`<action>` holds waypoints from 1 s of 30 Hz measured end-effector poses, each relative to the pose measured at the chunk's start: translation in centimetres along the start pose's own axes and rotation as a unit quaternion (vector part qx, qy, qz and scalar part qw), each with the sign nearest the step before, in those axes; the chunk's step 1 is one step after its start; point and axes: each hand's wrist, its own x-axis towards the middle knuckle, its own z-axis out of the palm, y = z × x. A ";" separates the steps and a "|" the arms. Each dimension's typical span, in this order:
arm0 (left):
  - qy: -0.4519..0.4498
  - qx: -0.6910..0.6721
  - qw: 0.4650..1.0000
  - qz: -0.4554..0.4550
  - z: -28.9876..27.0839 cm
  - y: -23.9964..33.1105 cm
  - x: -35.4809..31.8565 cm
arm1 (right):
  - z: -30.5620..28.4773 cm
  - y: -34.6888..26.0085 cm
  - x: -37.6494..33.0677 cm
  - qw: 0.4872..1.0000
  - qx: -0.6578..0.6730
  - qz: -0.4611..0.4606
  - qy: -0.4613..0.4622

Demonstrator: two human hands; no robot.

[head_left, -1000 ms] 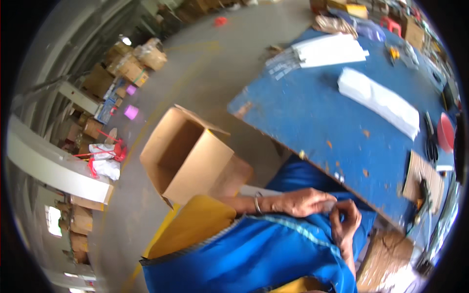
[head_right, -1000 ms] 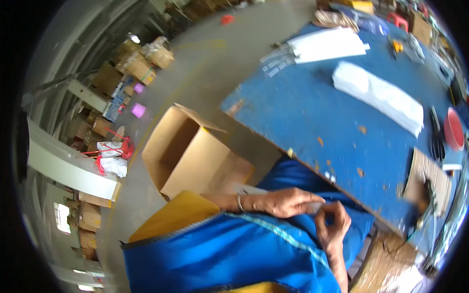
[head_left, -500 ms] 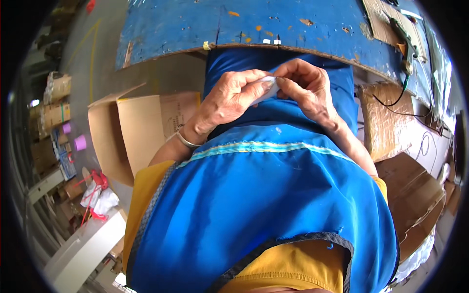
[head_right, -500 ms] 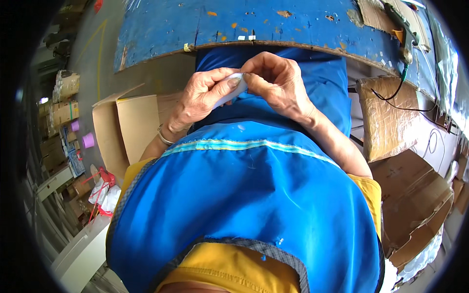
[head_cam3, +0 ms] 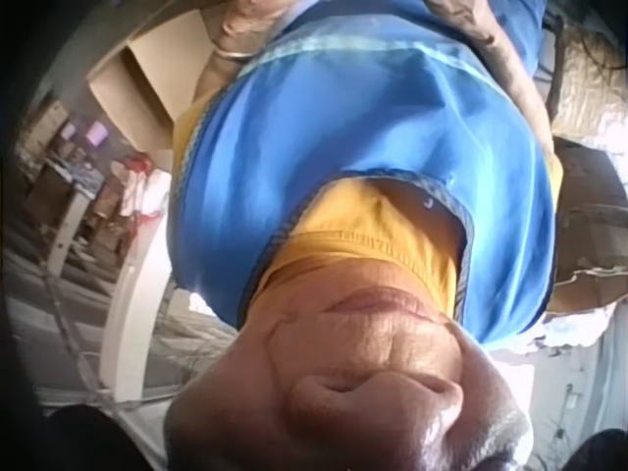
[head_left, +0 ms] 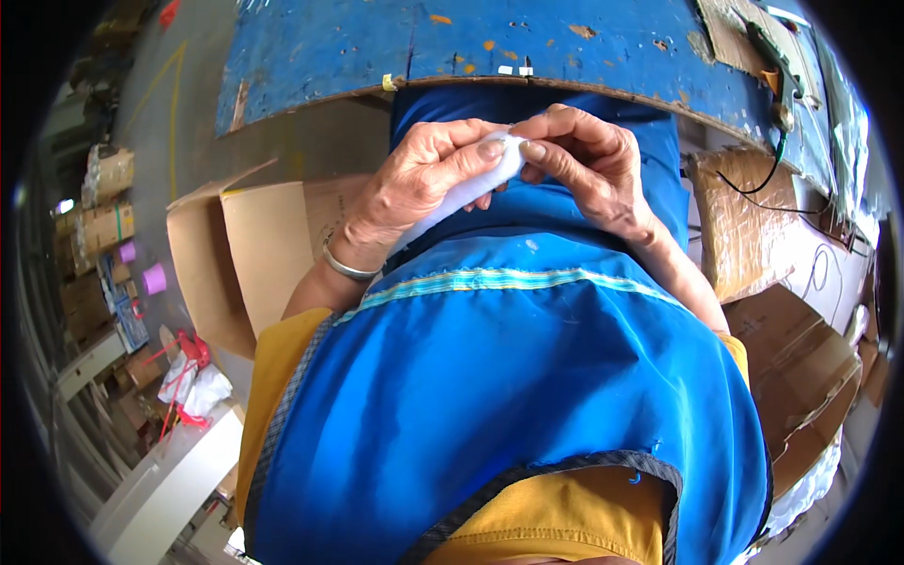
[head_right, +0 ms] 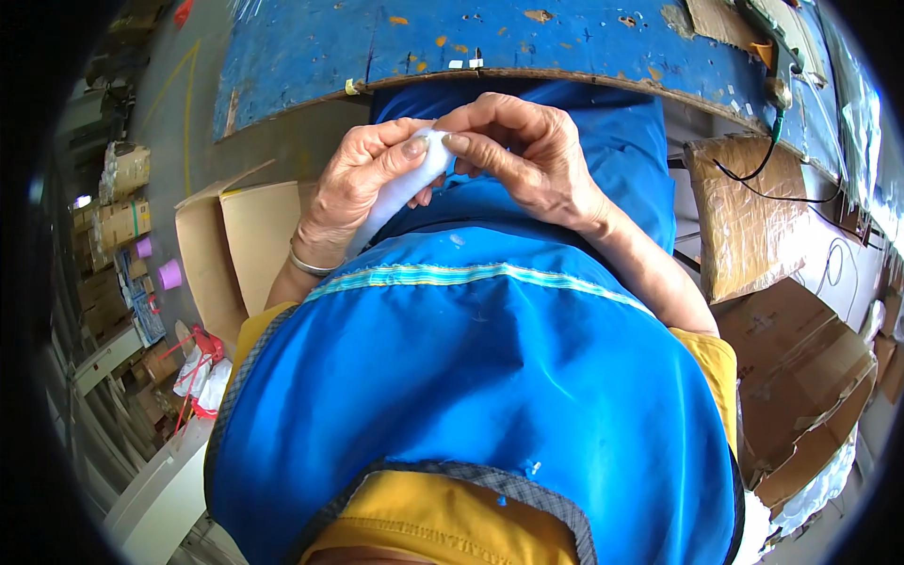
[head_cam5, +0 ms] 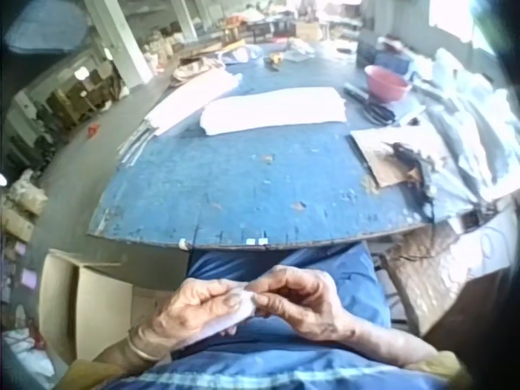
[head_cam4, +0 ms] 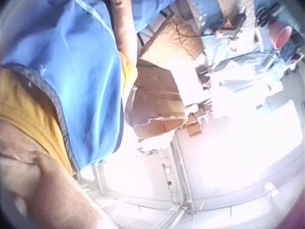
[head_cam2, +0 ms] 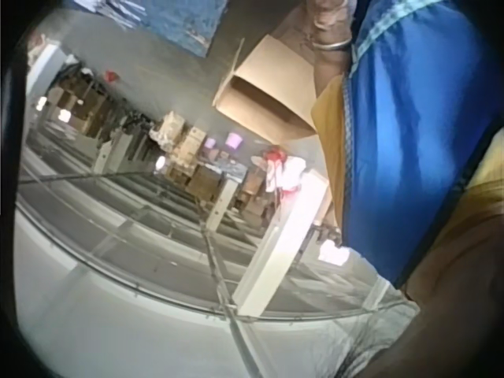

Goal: Rolling foam sheets into tubes, sealing them with a hot glue gun, and inserting internal rods.

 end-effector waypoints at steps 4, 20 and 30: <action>0.000 0.034 0.999 0.017 0.3 -0.2 0.0 | 0.2 0.2 -0.3 0.997 -0.058 -0.046 0.017; -0.059 -0.149 0.987 0.011 0.1 -0.2 0.8 | -0.1 0.0 -0.3 0.997 0.076 -0.013 0.027; -0.076 -0.208 0.974 -0.045 1.1 -0.7 0.5 | -0.1 0.2 -0.5 0.997 0.059 -0.029 0.038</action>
